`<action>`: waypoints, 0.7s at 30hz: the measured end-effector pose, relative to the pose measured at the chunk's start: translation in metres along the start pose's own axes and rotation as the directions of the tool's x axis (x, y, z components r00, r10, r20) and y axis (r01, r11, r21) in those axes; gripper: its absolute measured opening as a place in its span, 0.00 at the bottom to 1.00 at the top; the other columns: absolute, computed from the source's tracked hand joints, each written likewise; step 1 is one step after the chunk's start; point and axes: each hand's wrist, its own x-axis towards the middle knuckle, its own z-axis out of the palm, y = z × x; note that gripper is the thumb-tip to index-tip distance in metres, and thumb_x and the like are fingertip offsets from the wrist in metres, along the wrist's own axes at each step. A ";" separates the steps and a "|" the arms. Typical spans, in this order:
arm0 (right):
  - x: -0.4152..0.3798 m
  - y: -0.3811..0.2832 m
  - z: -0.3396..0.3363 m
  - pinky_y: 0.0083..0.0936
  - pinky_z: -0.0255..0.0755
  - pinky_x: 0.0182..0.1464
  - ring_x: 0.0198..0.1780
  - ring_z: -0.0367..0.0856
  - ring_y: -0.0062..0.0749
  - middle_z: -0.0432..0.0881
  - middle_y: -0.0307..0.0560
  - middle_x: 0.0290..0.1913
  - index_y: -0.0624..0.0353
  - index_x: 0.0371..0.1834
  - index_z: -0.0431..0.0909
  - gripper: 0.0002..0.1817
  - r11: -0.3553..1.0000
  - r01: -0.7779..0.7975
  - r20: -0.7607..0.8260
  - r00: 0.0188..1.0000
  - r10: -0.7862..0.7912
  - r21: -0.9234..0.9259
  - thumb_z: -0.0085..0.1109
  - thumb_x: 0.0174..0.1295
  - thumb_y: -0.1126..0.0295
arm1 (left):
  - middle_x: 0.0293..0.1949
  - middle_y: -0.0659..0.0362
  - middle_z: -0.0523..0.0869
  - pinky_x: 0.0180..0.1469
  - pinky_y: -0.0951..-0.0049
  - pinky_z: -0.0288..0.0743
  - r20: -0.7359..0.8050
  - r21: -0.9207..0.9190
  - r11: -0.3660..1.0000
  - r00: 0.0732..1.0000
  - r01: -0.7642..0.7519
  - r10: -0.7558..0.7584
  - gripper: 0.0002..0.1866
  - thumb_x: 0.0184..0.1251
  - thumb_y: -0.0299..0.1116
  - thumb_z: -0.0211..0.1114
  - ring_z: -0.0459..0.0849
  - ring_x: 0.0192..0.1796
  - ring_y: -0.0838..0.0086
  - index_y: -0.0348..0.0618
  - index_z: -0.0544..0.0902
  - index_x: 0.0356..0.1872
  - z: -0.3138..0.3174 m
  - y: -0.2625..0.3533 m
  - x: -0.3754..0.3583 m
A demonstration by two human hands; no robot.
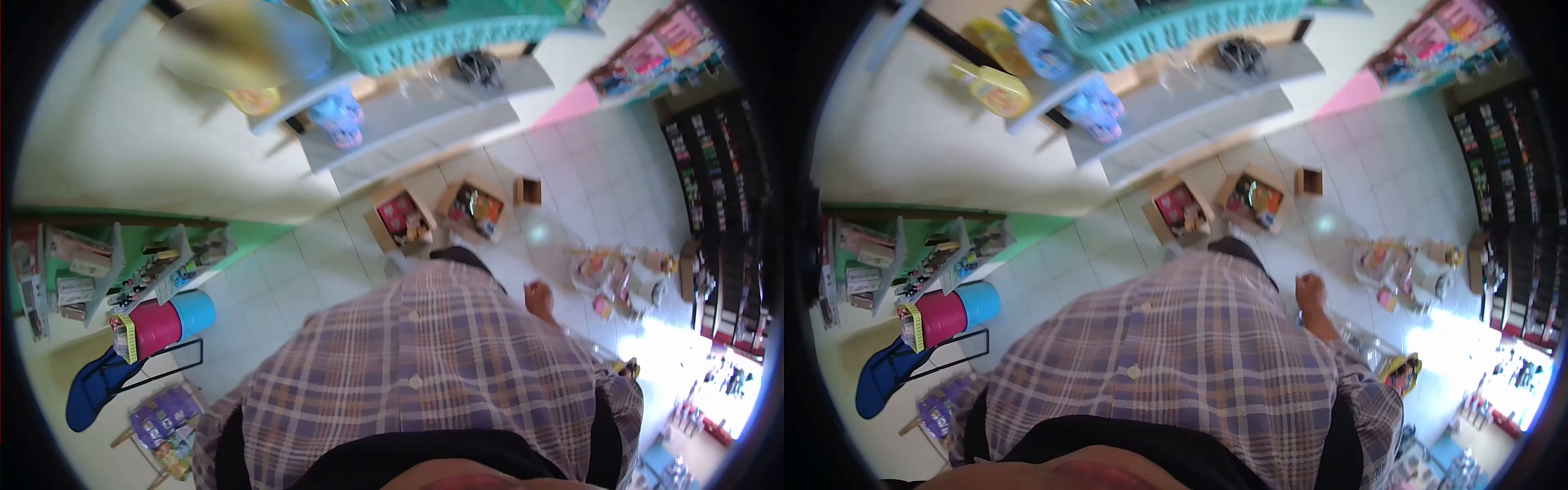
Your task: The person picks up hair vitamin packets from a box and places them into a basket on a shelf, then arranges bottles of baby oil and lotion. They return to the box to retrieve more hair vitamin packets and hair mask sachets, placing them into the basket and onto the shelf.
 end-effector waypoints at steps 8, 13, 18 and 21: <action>0.015 0.017 -0.004 0.42 0.76 0.58 0.55 0.82 0.49 0.85 0.56 0.48 0.53 0.47 0.86 0.22 0.988 -0.104 0.300 0.952 0.066 0.113 0.67 0.59 0.48 | 0.36 0.53 0.90 0.45 0.63 0.78 -0.336 -0.321 0.936 0.941 -0.146 0.031 0.25 0.65 0.56 0.66 0.88 0.40 0.60 0.41 0.88 0.41 -0.087 0.132 -0.021; 0.024 0.067 0.007 0.41 0.75 0.62 0.59 0.81 0.50 0.86 0.57 0.51 0.51 0.50 0.86 0.24 0.989 -0.135 0.515 0.853 0.088 0.056 0.66 0.59 0.46 | 0.42 0.51 0.90 0.51 0.61 0.79 0.036 -0.065 0.985 0.986 -0.162 0.165 0.25 0.65 0.58 0.66 0.87 0.47 0.56 0.44 0.89 0.42 0.016 0.140 0.017; 0.059 0.103 -0.006 0.40 0.75 0.61 0.58 0.82 0.49 0.86 0.55 0.53 0.51 0.50 0.86 0.22 0.994 -0.109 0.566 0.821 0.073 0.029 0.65 0.61 0.48 | 0.42 0.50 0.90 0.52 0.60 0.79 0.235 0.181 0.952 0.951 -0.248 0.203 0.22 0.65 0.55 0.67 0.88 0.47 0.57 0.45 0.89 0.43 0.024 0.232 0.000; 0.082 0.123 -0.014 0.39 0.75 0.60 0.57 0.83 0.48 0.87 0.54 0.52 0.51 0.51 0.85 0.22 0.984 -0.064 0.505 0.863 -0.030 0.168 0.65 0.61 0.48 | 0.42 0.49 0.90 0.52 0.59 0.79 0.069 0.170 0.909 0.925 -0.380 0.374 0.21 0.65 0.53 0.68 0.88 0.48 0.57 0.45 0.89 0.44 0.006 0.304 0.003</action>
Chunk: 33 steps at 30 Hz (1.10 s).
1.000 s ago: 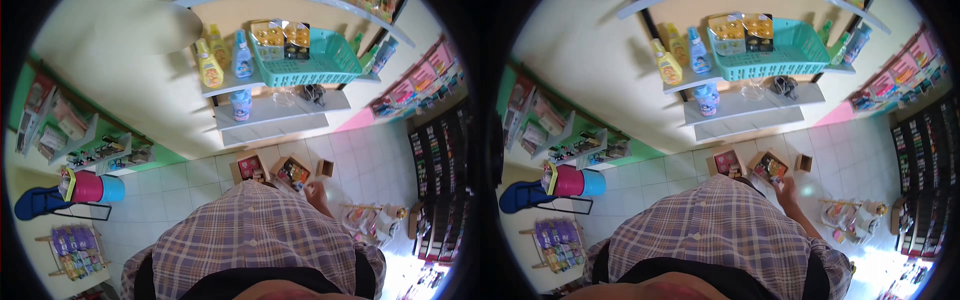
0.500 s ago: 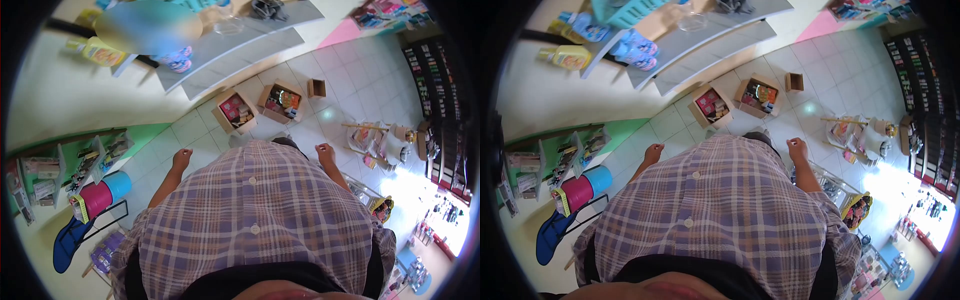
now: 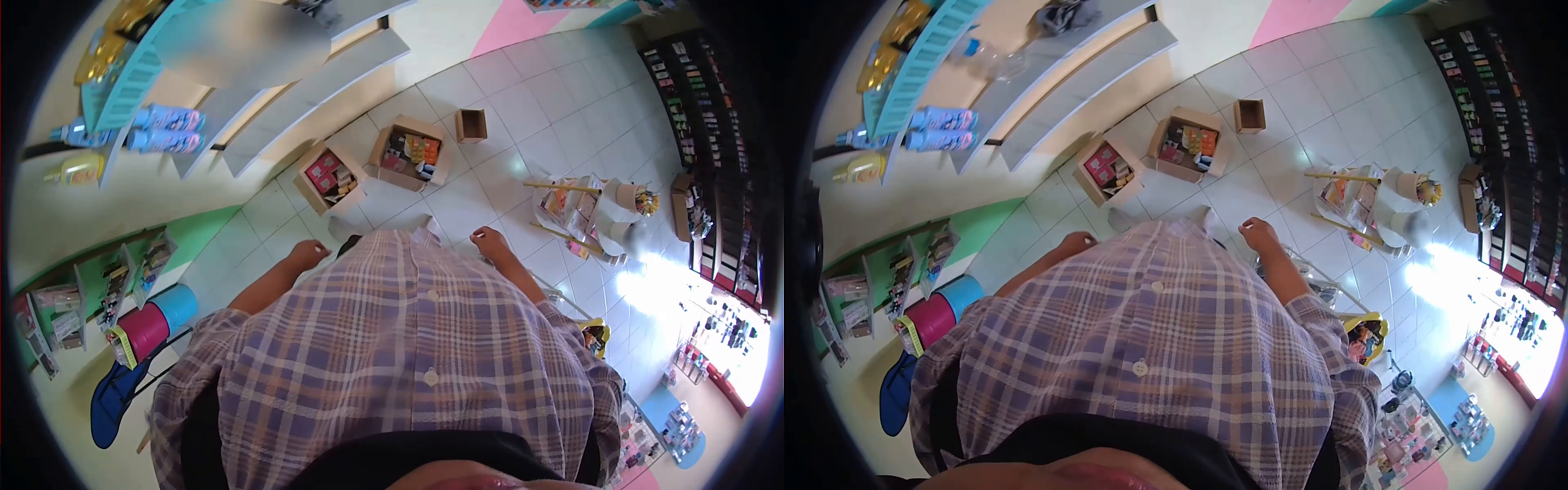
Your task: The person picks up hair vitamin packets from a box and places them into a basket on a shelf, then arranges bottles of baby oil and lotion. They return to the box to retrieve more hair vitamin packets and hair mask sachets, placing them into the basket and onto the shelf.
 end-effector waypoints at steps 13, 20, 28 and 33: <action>0.186 0.029 0.036 0.38 0.75 0.59 0.54 0.84 0.46 0.88 0.53 0.48 0.53 0.43 0.87 0.21 0.929 -0.157 0.003 0.986 0.166 0.335 0.66 0.60 0.47 | 0.30 0.56 0.88 0.36 0.71 0.80 0.075 -0.323 0.946 0.997 0.033 -0.009 0.23 0.65 0.50 0.69 0.87 0.30 0.74 0.41 0.84 0.49 0.005 0.149 0.170; 0.341 -0.038 0.088 0.31 0.78 0.50 0.45 0.87 0.37 0.89 0.49 0.43 0.58 0.47 0.85 0.19 0.952 0.043 -0.051 0.998 -0.029 0.304 0.67 0.61 0.54 | 0.38 0.54 0.90 0.46 0.71 0.80 -0.177 -0.369 0.929 0.983 -0.024 -0.044 0.24 0.66 0.46 0.70 0.88 0.39 0.72 0.38 0.82 0.54 0.050 0.111 0.383; 0.511 -0.070 0.136 0.37 0.76 0.59 0.54 0.85 0.47 0.87 0.56 0.49 0.57 0.53 0.82 0.21 0.913 0.105 -0.070 0.994 -0.085 0.393 0.63 0.63 0.55 | 0.55 0.48 0.86 0.59 0.67 0.77 -0.223 -0.755 0.634 0.975 -0.168 -0.008 0.29 0.68 0.43 0.68 0.85 0.56 0.62 0.33 0.76 0.62 0.146 0.088 0.594; 0.571 -0.067 0.166 0.42 0.70 0.65 0.68 0.73 0.46 0.78 0.48 0.63 0.52 0.58 0.81 0.22 0.859 0.478 -0.288 0.810 -0.511 -0.181 0.64 0.62 0.58 | 0.59 0.47 0.83 0.64 0.65 0.73 -0.395 -0.507 0.858 0.908 -0.088 -0.140 0.31 0.66 0.43 0.69 0.81 0.62 0.61 0.34 0.74 0.64 0.169 0.108 0.625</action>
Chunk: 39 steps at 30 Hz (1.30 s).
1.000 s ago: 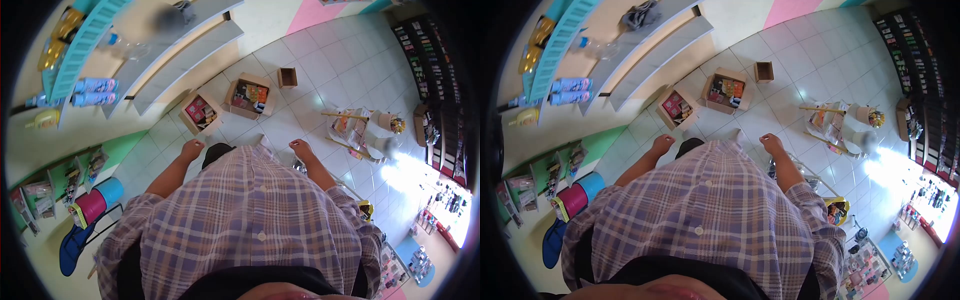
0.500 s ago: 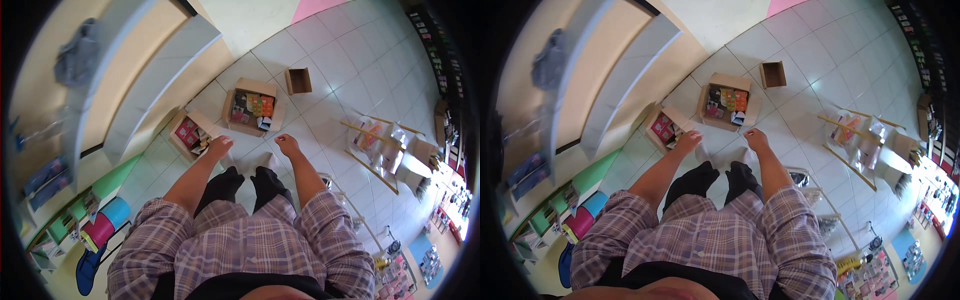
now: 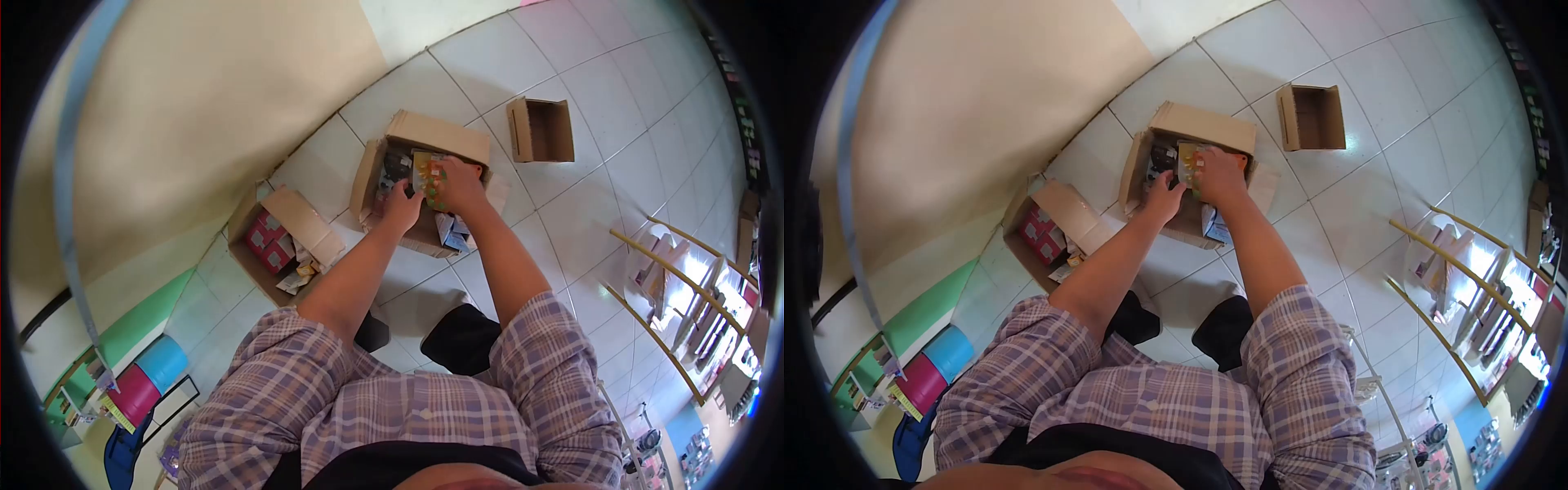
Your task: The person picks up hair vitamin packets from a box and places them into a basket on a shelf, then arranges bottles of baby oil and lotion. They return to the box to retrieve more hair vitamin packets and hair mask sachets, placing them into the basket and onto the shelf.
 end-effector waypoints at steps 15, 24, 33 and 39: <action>0.007 0.008 -0.025 0.41 0.80 0.53 0.49 0.86 0.41 0.87 0.46 0.43 0.48 0.44 0.88 0.13 0.981 -0.059 0.221 0.970 0.100 -0.187 0.68 0.56 0.62 | 0.48 0.44 0.88 0.55 0.58 0.78 0.136 0.135 0.991 0.990 0.003 -0.021 0.21 0.62 0.45 0.71 0.86 0.53 0.51 0.39 0.85 0.49 0.010 0.002 0.018; -0.003 -0.011 -0.048 0.39 0.80 0.53 0.52 0.86 0.43 0.85 0.52 0.49 0.55 0.47 0.87 0.14 0.854 -0.039 0.351 0.901 0.255 -0.519 0.64 0.58 0.65 | 0.46 0.45 0.89 0.51 0.60 0.80 0.085 0.082 0.996 0.995 0.046 -0.053 0.20 0.62 0.41 0.70 0.88 0.48 0.54 0.39 0.85 0.50 -0.003 -0.032 0.035; 0.015 -0.013 -0.011 0.37 0.82 0.51 0.52 0.86 0.37 0.84 0.51 0.53 0.60 0.58 0.80 0.29 0.951 -0.218 0.371 0.920 0.124 0.221 0.75 0.54 0.62 | 0.33 0.65 0.81 0.32 0.75 0.72 0.477 -0.754 0.475 0.875 0.453 -0.078 0.13 0.64 0.30 0.70 0.79 0.32 0.76 0.46 0.82 0.49 -0.053 -0.025 0.013; 0.010 0.004 -0.011 0.36 0.83 0.51 0.51 0.86 0.33 0.84 0.48 0.54 0.59 0.61 0.76 0.26 0.495 -0.529 0.546 0.828 0.126 0.689 0.70 0.60 0.67 | 0.34 0.64 0.85 0.42 0.78 0.76 0.591 -0.719 0.561 0.784 0.409 0.187 0.15 0.67 0.32 0.68 0.83 0.38 0.77 0.41 0.81 0.52 -0.048 0.001 0.039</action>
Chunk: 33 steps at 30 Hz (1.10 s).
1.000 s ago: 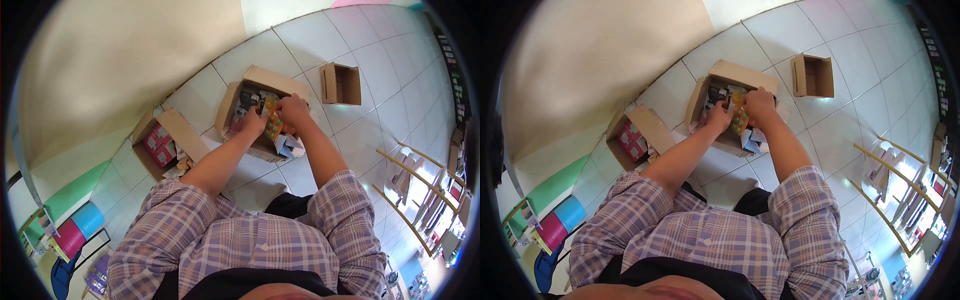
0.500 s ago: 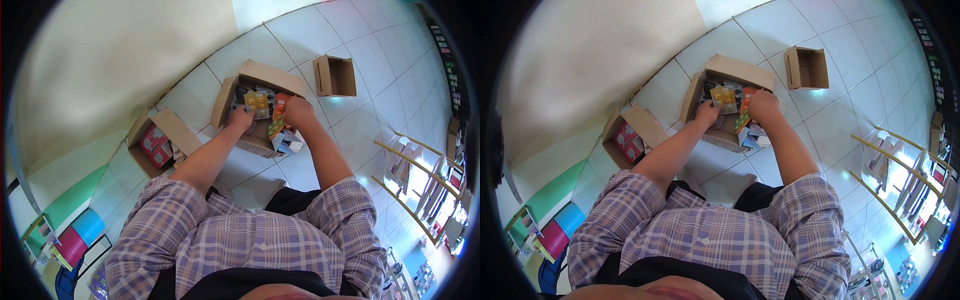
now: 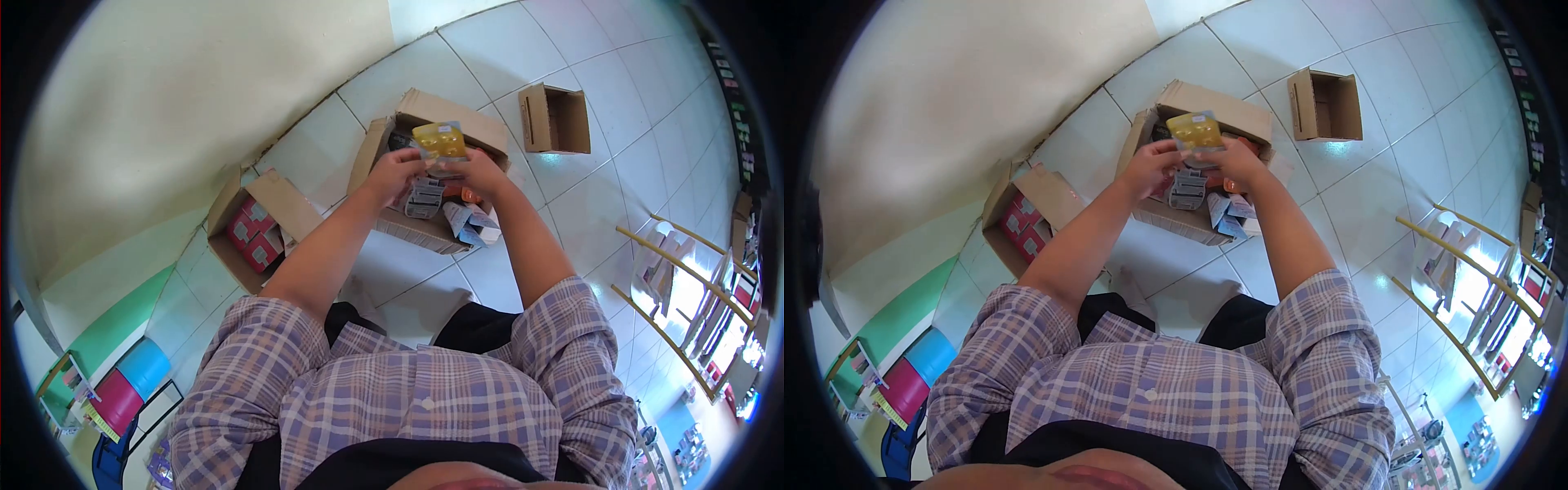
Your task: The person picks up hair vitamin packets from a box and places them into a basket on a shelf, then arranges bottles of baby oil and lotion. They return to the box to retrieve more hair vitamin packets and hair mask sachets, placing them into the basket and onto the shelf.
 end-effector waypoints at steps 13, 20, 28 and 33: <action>-0.024 0.019 -0.021 0.34 0.79 0.54 0.56 0.81 0.32 0.83 0.44 0.54 0.56 0.60 0.76 0.21 0.932 0.071 -0.281 0.959 0.034 0.357 0.66 0.65 0.65 | 0.55 0.42 0.84 0.59 0.57 0.79 -0.112 0.960 -0.238 0.982 0.146 0.151 0.19 0.63 0.31 0.63 0.84 0.58 0.50 0.38 0.83 0.55 0.008 0.034 0.048; -0.016 0.033 -0.025 0.33 0.78 0.56 0.54 0.81 0.31 0.82 0.43 0.54 0.55 0.60 0.75 0.21 0.938 0.057 -0.202 0.979 0.014 0.341 0.65 0.65 0.65 | 0.48 0.41 0.87 0.55 0.55 0.81 -0.055 0.945 -0.315 0.992 0.089 0.116 0.13 0.57 0.27 0.65 0.87 0.52 0.50 0.38 0.89 0.44 -0.005 0.037 0.045; -0.010 0.048 -0.035 0.35 0.75 0.57 0.57 0.80 0.34 0.82 0.43 0.55 0.53 0.61 0.73 0.22 0.847 0.080 -0.180 0.983 0.019 0.525 0.66 0.65 0.66 | 0.49 0.43 0.88 0.54 0.61 0.82 -0.118 0.967 -0.232 0.992 0.103 -0.051 0.32 0.42 0.39 0.79 0.88 0.52 0.55 0.35 0.84 0.52 0.013 0.040 0.064; -0.011 0.052 -0.039 0.38 0.75 0.56 0.57 0.80 0.37 0.81 0.44 0.56 0.51 0.60 0.73 0.22 0.797 0.126 -0.183 0.983 -0.020 0.591 0.67 0.64 0.67 | 0.48 0.41 0.88 0.47 0.63 0.85 -0.322 0.928 0.167 0.942 0.334 -0.094 0.44 0.36 0.46 0.84 0.90 0.47 0.60 0.28 0.80 0.55 0.026 0.041 0.076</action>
